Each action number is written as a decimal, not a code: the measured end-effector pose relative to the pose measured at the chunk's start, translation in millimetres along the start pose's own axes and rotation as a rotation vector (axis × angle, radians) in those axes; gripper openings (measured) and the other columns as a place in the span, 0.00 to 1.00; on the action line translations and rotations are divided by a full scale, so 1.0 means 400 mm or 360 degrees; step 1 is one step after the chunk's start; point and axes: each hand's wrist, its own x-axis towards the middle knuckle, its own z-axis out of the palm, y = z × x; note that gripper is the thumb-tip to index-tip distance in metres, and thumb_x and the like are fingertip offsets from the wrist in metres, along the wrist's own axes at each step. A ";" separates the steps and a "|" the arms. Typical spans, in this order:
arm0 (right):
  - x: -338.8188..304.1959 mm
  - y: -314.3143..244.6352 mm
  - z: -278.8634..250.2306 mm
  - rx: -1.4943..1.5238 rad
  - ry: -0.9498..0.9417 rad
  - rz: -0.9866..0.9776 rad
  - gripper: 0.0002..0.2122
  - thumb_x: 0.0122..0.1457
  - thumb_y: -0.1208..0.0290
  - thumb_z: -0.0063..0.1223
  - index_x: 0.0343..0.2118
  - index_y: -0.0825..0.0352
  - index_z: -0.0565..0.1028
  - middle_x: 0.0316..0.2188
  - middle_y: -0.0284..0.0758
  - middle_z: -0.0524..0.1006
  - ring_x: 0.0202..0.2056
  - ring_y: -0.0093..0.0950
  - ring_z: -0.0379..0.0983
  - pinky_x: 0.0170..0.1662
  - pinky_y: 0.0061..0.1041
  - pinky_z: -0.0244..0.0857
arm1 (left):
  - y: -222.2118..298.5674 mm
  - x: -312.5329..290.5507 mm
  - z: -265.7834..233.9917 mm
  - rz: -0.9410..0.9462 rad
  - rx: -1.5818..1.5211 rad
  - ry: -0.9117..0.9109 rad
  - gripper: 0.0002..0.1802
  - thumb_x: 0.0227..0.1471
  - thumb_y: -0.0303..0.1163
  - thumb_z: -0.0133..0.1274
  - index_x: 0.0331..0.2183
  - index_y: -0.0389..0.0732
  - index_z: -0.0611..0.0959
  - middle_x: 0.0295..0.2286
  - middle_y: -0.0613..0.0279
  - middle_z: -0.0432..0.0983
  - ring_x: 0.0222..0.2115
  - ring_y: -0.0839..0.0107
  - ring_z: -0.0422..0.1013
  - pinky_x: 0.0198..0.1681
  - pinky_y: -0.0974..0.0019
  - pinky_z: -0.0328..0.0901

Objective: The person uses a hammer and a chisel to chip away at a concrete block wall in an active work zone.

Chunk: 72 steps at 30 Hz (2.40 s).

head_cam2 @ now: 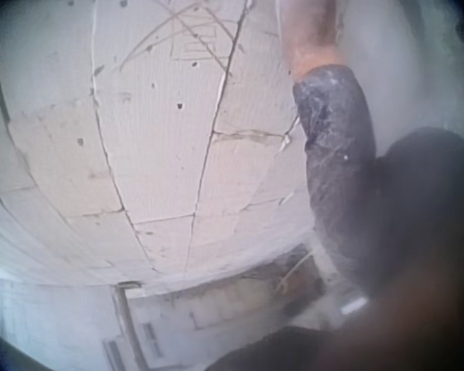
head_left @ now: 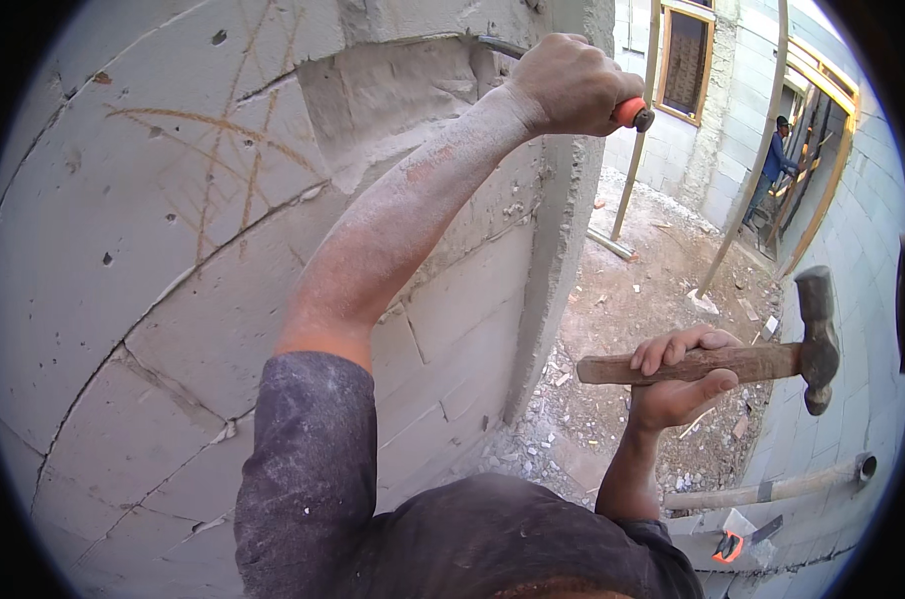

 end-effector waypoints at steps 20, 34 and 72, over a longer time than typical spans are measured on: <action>0.183 0.072 0.121 -0.0068 -0.0415 0.0491 0.19 0.72 0.56 0.41 0.30 0.67 0.67 0.14 0.29 0.64 0.12 0.19 0.61 0.14 0.23 0.58 | -0.013 0.041 -0.003 -0.0080 -0.0162 0.0201 0.16 0.50 0.37 0.52 0.15 0.43 0.80 0.15 0.53 0.76 0.17 0.55 0.76 0.23 0.52 0.69; 0.195 0.098 0.154 -0.0164 -0.0470 0.0192 0.18 0.72 0.55 0.44 0.30 0.67 0.67 0.16 0.30 0.67 0.12 0.19 0.62 0.14 0.21 0.58 | -0.005 0.068 -0.016 -0.0272 -0.0294 0.0157 0.17 0.52 0.38 0.50 0.16 0.42 0.82 0.16 0.48 0.77 0.19 0.53 0.76 0.25 0.50 0.69; 0.107 0.036 0.207 0.0371 -0.0240 -0.0362 0.19 0.73 0.55 0.42 0.33 0.69 0.68 0.17 0.30 0.67 0.14 0.17 0.62 0.16 0.19 0.60 | -0.004 0.011 -0.143 -0.0297 -0.0050 0.0068 0.16 0.53 0.41 0.50 0.20 0.46 0.84 0.14 0.52 0.75 0.16 0.51 0.74 0.21 0.49 0.67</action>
